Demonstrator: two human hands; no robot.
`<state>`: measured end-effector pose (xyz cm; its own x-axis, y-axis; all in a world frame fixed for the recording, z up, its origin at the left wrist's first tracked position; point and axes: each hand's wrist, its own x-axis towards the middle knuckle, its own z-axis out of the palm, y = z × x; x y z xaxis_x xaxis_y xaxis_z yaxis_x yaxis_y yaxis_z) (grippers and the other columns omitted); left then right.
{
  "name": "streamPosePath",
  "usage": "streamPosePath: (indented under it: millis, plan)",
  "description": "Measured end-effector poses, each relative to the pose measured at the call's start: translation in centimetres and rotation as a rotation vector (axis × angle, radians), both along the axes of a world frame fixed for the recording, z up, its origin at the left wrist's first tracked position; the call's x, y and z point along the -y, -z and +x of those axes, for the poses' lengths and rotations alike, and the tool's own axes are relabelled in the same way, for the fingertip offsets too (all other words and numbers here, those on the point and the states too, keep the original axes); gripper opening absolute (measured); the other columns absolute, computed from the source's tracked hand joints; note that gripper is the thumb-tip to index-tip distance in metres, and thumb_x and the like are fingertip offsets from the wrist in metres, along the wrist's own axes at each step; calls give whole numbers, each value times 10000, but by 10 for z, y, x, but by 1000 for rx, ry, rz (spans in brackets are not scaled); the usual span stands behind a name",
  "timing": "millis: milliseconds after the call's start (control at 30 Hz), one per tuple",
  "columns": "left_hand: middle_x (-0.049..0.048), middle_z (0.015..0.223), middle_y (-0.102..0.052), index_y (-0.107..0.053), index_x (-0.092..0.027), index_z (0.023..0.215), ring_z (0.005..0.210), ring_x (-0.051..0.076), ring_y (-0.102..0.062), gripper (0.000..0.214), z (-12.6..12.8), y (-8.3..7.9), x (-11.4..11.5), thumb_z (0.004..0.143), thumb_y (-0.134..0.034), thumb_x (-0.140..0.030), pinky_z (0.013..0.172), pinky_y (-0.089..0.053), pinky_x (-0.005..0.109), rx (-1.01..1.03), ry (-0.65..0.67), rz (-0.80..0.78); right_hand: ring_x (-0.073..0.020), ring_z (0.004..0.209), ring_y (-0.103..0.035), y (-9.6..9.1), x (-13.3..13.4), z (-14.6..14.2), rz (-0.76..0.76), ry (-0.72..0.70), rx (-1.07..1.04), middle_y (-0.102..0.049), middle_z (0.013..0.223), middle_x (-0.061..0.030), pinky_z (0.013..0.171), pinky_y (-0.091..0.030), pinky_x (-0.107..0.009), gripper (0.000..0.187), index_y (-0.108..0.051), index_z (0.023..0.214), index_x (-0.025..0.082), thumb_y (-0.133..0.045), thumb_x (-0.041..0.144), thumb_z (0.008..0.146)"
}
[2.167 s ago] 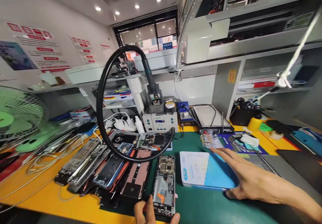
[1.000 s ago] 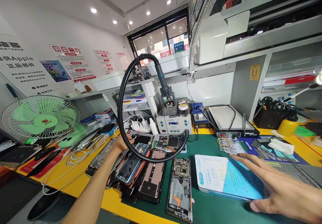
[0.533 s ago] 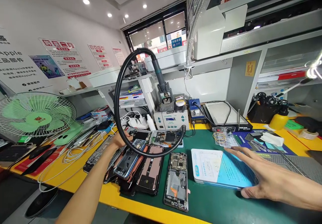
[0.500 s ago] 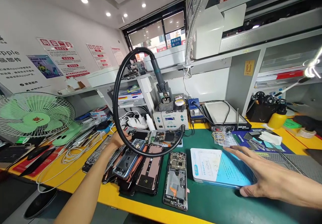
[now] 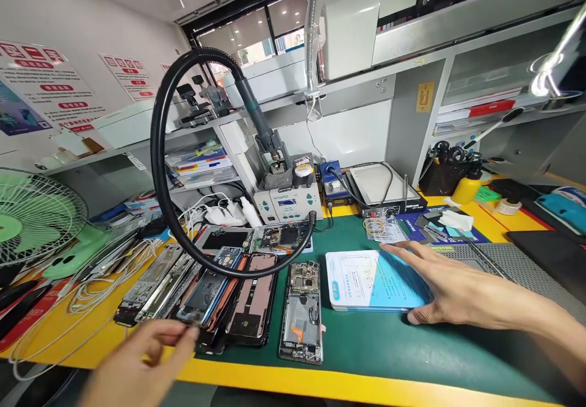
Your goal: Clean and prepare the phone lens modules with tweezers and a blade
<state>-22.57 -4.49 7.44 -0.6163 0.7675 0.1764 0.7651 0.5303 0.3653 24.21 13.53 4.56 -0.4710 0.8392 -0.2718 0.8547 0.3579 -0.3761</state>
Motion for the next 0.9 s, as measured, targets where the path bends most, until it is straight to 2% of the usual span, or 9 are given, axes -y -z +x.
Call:
streamPosePath:
  millis: [67, 167, 233, 300, 367, 567, 733, 800, 900]
  plan:
    - [-5, 644, -676, -655, -249, 754, 594, 209, -642, 317, 64, 11, -14, 739, -645, -566, 576, -489, 289, 162, 192, -36, -390, 1580, -122, -5, 2, -4, -4, 1, 16, -119, 1737, -163, 1246, -260, -558, 1158, -155, 1672, 272, -747, 638, 747]
    - [32, 726, -695, -625, -253, 721, 688, 228, -650, 244, 148, 13, -57, 796, -640, -485, 593, -459, 303, 137, 346, -80, -431, 1569, -162, -14, 4, -8, -6, -18, 2, -161, 1728, -185, 1217, -298, -604, 1143, -181, 1672, 243, -746, 610, 748]
    - [46, 843, -728, -640, -244, 754, 768, 226, -673, 182, 186, 11, -85, 852, -614, -395, 654, -453, 308, 103, 388, -101, -459, 1561, -170, -18, 3, -8, -12, -39, -12, -184, 1721, -198, 1210, -305, -616, 1165, -204, 1669, 229, -766, 609, 722]
    - [48, 909, -738, -656, -239, 791, 797, 228, -684, 163, 208, 11, -105, 866, -616, -377, 646, -427, 313, 93, 405, -98, -473, 1560, -154, -19, 2, -8, -25, -51, -23, -169, 1721, -210, 1218, -291, -611, 1199, -201, 1669, 222, -782, 618, 699]
    - [63, 951, -745, -672, -229, 819, 835, 250, -699, 168, 219, 13, -118, 872, -621, -380, 642, -406, 326, 79, 403, -104, -473, 1563, -141, -18, 1, -7, -31, -54, -26, -161, 1722, -214, 1230, -276, -600, 1206, -193, 1670, 211, -785, 608, 697]
    - [115, 1006, -763, -709, -194, 899, 898, 308, -730, 212, 228, 22, -141, 897, -607, -379, 661, -401, 354, 40, 381, -145, -451, 1573, -129, -15, 2, -4, -40, -55, -19, -161, 1726, -203, 1246, -258, -570, 1210, -172, 1673, 208, -787, 585, 700]
    - [135, 994, -763, -716, -179, 918, 898, 331, -738, 254, 235, 25, -144, 899, -615, -411, 665, -427, 363, 40, 386, -156, -429, 1579, -134, -18, 3, -6, -57, -44, 9, -136, 1730, -201, 1242, -271, -556, 1192, -163, 1674, 212, -766, 596, 720]
    - [115, 1015, -757, -710, -190, 943, 889, 310, -736, 273, 226, 18, -139, 892, -634, -447, 674, -451, 359, 41, 407, -145, -428, 1579, -133, -20, 3, -7, -65, -40, 19, -120, 1731, -207, 1243, -270, -555, 1198, -156, 1674, 202, -765, 592, 719]
    - [97, 1151, -728, -685, -208, 1082, 959, 271, -716, 315, 189, -4, -132, 948, -565, -467, 757, -490, 350, 9, 408, -93, -434, 1577, -130, -22, 3, -9, -66, -42, 25, -117, 1734, -198, 1241, -276, -562, 1192, -149, 1675, 201, -759, 577, 724]
